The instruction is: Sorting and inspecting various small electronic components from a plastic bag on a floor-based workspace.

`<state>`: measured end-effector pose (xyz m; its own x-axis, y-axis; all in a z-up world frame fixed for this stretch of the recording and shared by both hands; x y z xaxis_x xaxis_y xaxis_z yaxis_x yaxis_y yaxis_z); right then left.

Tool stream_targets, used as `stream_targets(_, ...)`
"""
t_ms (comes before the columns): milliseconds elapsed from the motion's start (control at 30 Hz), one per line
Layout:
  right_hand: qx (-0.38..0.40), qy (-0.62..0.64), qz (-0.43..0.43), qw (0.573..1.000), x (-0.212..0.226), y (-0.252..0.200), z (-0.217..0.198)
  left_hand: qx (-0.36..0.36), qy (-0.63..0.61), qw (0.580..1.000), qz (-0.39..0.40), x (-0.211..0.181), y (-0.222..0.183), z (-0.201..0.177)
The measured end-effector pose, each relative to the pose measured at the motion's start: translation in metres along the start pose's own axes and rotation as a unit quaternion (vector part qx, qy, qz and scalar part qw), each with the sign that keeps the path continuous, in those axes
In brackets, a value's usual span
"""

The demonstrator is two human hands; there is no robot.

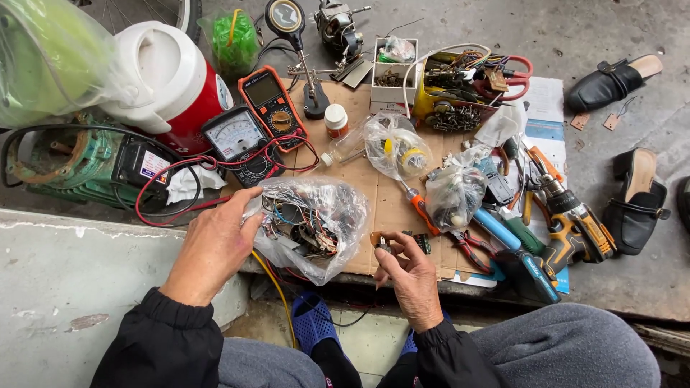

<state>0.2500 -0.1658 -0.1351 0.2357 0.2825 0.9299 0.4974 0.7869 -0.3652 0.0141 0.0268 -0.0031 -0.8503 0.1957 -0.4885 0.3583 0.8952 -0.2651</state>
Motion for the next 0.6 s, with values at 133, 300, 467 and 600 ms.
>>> stream_targets(133, 0.013, 0.006, -0.008, 1.0, 0.0, 0.001, 0.0, 0.009, 0.008, 1.0, -0.005, 0.0, 0.001, 0.001)
stream_targets(300, 0.015, 0.02, -0.006, 1.0, 0.0, 0.001, 0.0, 0.01, 0.001, 1.0, -0.005, 0.001, 0.001, 0.001)
stream_targets(467, 0.021, 0.033, -0.011, 0.999, -0.007, 0.003, -0.001, 0.009, -0.005, 1.0, -0.005, 0.001, 0.001, 0.002)
stream_targets(600, 0.028, 0.026, -0.011, 0.999, -0.009, 0.003, -0.001, 0.018, -0.003, 1.0, -0.017, -0.002, 0.0, 0.001)
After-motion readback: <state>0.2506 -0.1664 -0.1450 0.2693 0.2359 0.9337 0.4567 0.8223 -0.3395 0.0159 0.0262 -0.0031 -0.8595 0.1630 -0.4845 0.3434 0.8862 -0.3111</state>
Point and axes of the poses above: each hand's wrist, its own y-axis towards the middle knuckle, its own z-axis out of the palm, x = y × z, the point moved 3 cm from there along y, towards the middle knuckle, and after that the axes turned 7 degrees about -y, right-handed, at the moved point
